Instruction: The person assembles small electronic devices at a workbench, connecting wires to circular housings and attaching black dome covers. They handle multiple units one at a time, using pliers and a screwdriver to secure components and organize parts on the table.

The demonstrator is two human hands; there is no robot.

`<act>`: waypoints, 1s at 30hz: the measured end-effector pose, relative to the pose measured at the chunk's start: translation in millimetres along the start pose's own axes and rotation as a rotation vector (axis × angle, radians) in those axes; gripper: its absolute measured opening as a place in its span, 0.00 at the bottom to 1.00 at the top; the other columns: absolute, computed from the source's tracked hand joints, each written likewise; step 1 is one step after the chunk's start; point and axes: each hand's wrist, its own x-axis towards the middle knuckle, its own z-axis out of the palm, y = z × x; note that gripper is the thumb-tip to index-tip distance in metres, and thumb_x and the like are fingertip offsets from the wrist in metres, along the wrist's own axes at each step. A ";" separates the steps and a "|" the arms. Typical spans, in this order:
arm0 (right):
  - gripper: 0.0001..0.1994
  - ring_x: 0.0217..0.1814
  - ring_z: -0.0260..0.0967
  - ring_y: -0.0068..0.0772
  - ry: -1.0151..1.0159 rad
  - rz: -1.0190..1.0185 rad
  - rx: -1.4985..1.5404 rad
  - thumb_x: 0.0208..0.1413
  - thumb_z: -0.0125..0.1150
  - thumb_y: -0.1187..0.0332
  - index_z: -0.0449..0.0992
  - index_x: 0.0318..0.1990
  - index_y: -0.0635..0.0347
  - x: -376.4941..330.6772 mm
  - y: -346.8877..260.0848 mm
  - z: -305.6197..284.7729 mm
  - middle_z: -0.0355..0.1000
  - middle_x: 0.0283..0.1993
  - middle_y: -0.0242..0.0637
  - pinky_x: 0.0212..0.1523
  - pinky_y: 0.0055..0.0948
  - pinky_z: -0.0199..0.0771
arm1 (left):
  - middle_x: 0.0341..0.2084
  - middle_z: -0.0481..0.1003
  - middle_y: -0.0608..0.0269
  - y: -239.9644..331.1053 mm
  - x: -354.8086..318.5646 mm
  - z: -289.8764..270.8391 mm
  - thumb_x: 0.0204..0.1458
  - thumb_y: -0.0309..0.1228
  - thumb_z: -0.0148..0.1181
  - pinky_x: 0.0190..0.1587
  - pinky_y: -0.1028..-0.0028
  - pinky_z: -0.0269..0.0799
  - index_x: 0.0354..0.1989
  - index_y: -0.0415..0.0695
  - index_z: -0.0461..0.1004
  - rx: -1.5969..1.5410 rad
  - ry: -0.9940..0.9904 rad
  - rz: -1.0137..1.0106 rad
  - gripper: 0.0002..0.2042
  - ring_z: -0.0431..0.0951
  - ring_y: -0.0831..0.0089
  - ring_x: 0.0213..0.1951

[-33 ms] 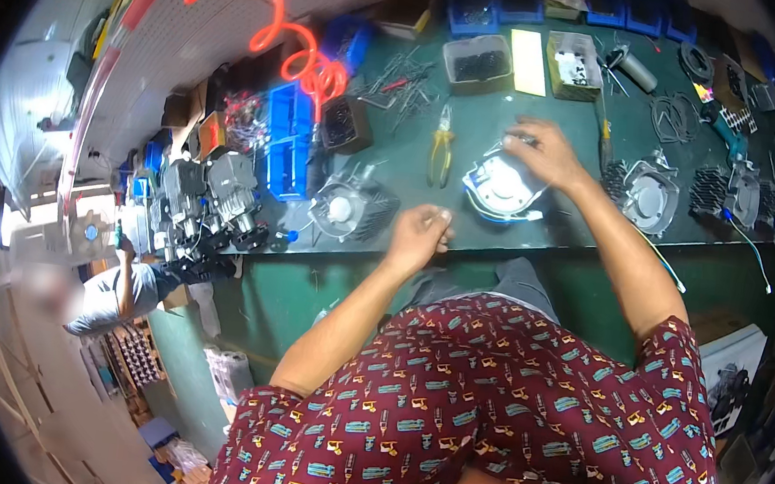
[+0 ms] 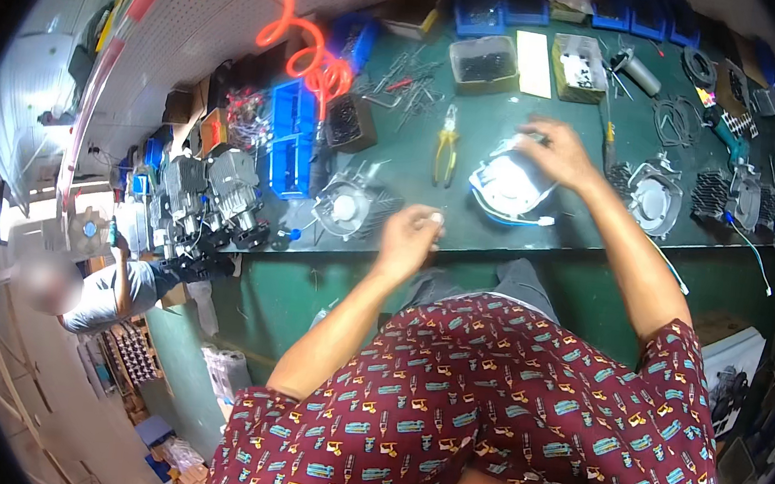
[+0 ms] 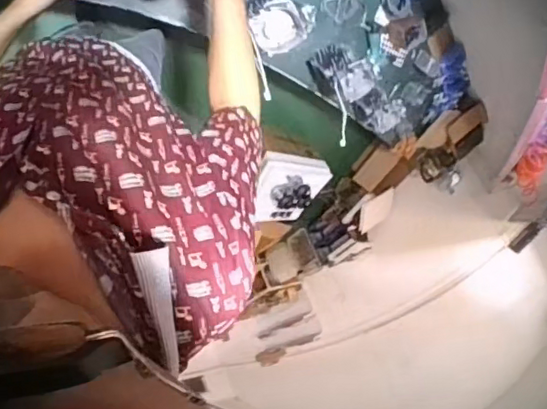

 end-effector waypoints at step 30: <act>0.08 0.42 0.69 0.19 -0.651 0.945 1.005 0.59 0.64 0.59 0.77 0.41 0.49 -62.6 -274.0 442.2 0.74 0.40 0.22 0.33 0.31 0.77 | 0.34 0.81 0.56 -120.1 3.8 -339.7 0.51 0.21 0.55 0.39 0.72 0.76 0.47 0.31 0.77 0.532 -0.296 -0.003 0.15 0.79 0.75 0.35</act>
